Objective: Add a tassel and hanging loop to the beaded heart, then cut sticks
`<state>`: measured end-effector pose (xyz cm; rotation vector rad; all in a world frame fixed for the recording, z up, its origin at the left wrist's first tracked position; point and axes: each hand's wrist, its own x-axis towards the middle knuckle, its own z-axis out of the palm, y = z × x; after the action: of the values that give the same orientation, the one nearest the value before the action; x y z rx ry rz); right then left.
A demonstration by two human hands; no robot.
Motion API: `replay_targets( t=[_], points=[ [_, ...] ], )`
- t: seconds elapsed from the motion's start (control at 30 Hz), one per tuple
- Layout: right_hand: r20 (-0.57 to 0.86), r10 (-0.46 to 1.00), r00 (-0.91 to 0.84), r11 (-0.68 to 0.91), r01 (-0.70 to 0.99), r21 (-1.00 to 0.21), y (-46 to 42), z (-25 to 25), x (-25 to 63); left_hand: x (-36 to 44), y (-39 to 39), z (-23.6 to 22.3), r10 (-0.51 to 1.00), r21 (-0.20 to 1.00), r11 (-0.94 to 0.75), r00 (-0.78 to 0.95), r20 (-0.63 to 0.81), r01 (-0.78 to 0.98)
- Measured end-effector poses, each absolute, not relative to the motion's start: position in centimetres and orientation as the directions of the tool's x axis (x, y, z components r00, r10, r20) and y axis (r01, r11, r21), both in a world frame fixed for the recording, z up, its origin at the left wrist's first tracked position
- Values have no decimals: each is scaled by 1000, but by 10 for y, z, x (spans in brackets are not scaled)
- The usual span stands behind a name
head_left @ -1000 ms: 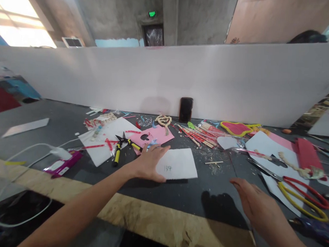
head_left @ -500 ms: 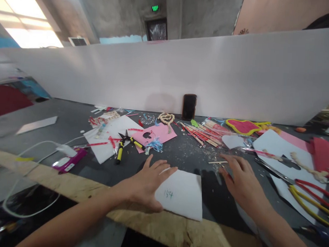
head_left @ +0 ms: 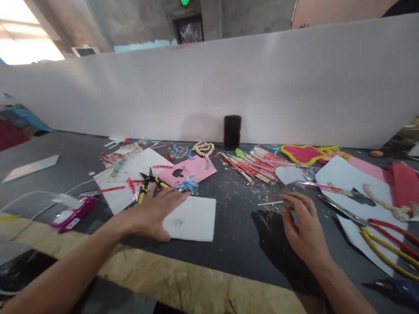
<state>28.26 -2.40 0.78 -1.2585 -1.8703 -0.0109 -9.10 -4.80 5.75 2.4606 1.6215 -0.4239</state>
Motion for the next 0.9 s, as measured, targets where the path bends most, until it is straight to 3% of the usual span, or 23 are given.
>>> replay_targets(
  t=[0.13, 0.37, 0.53, 0.73, 0.9],
  points=[
    [668, 743, 34, 413, 762, -498, -22, 12, 293, -82, -43, 67, 875, -79, -384, 335, -349, 920],
    [541, 829, -140, 330, 904, -271, -11, -12, 302, 5, -30, 69, 793, 27, -581, 573, -208, 814],
    [422, 883, -203, 293, 943, -159, -13, -14, 294, 51, -19, 51, 644, 150, -712, 723, -251, 686],
    [369, 907, -205, 258, 961, -100, -17, -2, 290, 57, 0, 38, 672, 185, -642, 662, -331, 744],
    [356, 918, -172, 230, 965, -127, -19, 0, 290, 41, 9, 33, 780, 126, -524, 534, -326, 842]
  ],
)
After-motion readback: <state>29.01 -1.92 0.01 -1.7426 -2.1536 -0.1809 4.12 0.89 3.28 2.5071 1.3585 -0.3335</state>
